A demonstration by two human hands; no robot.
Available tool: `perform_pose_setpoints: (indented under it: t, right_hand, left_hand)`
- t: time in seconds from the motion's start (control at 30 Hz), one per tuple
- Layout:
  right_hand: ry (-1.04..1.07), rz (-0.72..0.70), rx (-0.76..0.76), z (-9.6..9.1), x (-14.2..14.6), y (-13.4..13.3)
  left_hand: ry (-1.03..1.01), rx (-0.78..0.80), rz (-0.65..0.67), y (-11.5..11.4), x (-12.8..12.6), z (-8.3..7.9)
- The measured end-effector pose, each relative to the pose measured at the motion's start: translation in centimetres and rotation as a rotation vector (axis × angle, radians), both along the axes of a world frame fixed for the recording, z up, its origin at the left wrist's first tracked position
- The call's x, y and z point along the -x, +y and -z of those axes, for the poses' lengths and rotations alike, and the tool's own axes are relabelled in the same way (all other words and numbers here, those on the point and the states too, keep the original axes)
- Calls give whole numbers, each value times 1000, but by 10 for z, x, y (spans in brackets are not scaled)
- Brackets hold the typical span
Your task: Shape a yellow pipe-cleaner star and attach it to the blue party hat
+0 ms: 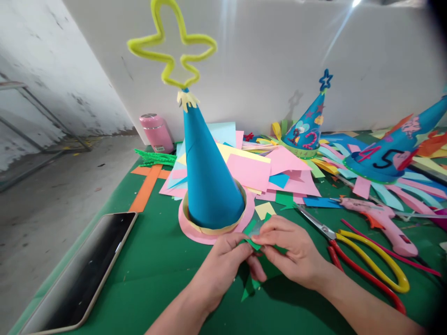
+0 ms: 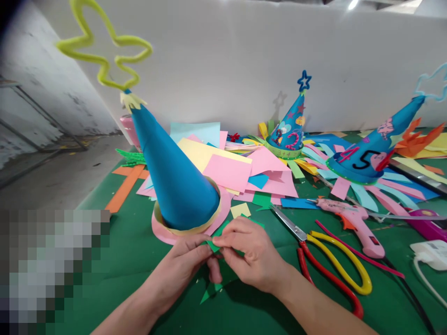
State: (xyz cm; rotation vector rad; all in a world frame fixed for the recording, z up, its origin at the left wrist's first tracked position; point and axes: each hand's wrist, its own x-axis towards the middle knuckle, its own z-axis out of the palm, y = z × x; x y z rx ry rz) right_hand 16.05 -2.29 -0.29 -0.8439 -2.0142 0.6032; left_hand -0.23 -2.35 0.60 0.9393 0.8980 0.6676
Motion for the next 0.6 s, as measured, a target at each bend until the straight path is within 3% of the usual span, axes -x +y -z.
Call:
perform_pose_setpoints:
  t: [0.1,0.23,0.4,0.6]
  right_hand:
    - [-10,-11,19,3,-1,0]
    - [72,-15,113,4,-3,1]
    - [250,-39,423,0,-3,4]
    - [392,-27,706,5,1,8]
  left_hand:
    - [8,-15,15,1,1,-1]
    - [129,-147,34,2,2,-5]
    - [224,-257,80,2,1,-5]
    - [222,-219,85,2,0,-2]
